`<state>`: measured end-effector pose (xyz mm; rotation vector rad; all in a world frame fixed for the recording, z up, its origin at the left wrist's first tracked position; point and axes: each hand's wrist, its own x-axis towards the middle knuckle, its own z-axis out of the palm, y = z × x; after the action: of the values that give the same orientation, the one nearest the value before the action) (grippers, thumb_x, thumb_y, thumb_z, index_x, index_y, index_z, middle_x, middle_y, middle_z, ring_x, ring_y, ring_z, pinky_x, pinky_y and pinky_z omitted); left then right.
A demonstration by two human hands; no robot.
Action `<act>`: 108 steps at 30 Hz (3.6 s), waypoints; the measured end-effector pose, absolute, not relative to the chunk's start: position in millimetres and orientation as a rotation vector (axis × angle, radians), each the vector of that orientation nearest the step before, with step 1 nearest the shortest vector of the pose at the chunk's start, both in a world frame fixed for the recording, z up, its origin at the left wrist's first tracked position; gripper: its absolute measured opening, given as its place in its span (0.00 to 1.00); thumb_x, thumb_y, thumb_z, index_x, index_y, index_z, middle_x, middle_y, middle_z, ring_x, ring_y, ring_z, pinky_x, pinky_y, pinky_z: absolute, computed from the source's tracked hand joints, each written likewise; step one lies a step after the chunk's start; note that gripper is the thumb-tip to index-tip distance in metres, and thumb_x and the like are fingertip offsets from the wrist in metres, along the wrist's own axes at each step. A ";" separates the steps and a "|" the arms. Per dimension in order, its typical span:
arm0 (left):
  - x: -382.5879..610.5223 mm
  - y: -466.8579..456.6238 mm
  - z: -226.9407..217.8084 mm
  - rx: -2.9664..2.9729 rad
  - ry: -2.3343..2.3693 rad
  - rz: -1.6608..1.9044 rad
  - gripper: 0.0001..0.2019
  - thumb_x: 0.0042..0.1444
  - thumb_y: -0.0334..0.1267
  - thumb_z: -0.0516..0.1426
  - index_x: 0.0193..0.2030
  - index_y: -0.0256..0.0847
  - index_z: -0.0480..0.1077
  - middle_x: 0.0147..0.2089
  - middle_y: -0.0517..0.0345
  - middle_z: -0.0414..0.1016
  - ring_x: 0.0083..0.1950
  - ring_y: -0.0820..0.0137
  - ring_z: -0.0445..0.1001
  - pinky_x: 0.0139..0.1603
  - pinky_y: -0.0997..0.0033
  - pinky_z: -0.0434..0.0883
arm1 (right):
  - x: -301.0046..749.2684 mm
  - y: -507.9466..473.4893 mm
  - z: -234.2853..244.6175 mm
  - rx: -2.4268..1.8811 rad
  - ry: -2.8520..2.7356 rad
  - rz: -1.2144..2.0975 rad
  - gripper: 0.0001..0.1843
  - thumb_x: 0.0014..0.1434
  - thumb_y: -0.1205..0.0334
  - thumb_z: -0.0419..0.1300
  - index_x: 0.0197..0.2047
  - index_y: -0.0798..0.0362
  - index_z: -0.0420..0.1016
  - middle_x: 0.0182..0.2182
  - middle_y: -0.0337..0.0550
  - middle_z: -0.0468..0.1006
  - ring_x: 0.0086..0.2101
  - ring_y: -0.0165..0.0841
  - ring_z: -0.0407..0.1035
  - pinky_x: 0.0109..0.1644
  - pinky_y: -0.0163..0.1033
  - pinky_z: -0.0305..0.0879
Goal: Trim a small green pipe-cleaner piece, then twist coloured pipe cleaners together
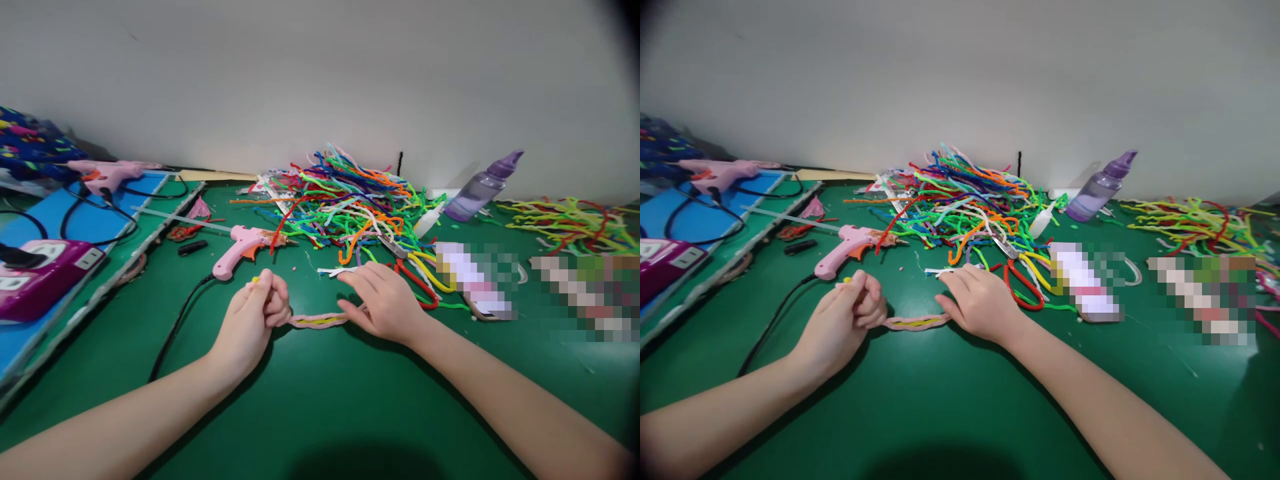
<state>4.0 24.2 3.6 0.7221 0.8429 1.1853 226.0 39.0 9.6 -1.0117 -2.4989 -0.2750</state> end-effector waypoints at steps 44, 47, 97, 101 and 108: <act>1.9 19.4 2.7 1.256 1.075 0.939 0.23 0.61 0.49 0.45 0.19 0.38 0.62 0.16 0.64 0.55 0.19 0.76 0.53 0.21 0.76 0.53 | 193.0 -13.7 55.9 -0.865 -2.672 1.458 0.15 0.62 0.54 0.52 0.35 0.53 0.75 0.29 0.38 0.78 0.28 0.26 0.69 0.31 0.29 0.59; 3.4 16.1 8.2 1.368 1.083 0.867 0.24 0.61 0.48 0.44 0.18 0.39 0.62 0.13 0.64 0.56 0.18 0.76 0.55 0.20 0.76 0.53 | 189.5 -12.1 48.8 -1.039 -2.546 1.295 0.17 0.63 0.53 0.50 0.40 0.53 0.75 0.34 0.41 0.79 0.31 0.28 0.70 0.34 0.31 0.59; 4.1 13.7 7.7 1.313 0.918 0.681 0.25 0.61 0.53 0.44 0.25 0.35 0.68 0.14 0.63 0.62 0.17 0.77 0.61 0.20 0.78 0.57 | 181.6 -15.2 25.0 -0.800 -2.061 1.369 0.16 0.56 0.66 0.58 0.48 0.61 0.72 0.38 0.47 0.77 0.36 0.29 0.71 0.44 0.33 0.67; 3.2 13.1 5.2 1.300 0.965 0.735 0.26 0.61 0.52 0.43 0.29 0.34 0.72 0.14 0.63 0.62 0.17 0.77 0.60 0.20 0.77 0.58 | 181.2 -15.7 25.4 -0.858 -1.856 1.589 0.13 0.56 0.64 0.59 0.44 0.59 0.70 0.38 0.46 0.76 0.37 0.28 0.72 0.44 0.34 0.67; 0.4 9.6 8.9 1.642 0.789 0.836 0.20 0.64 0.45 0.42 0.52 0.45 0.71 0.38 0.56 0.64 0.37 0.73 0.67 0.39 0.73 0.67 | 178.6 -12.1 19.4 -0.881 -1.578 1.949 0.12 0.57 0.61 0.59 0.43 0.57 0.70 0.35 0.44 0.77 0.37 0.31 0.72 0.44 0.37 0.68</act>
<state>0.4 9.6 8.9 1.6418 0.7888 0.8357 178.6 -12.1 19.4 -0.8808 -1.5779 1.9490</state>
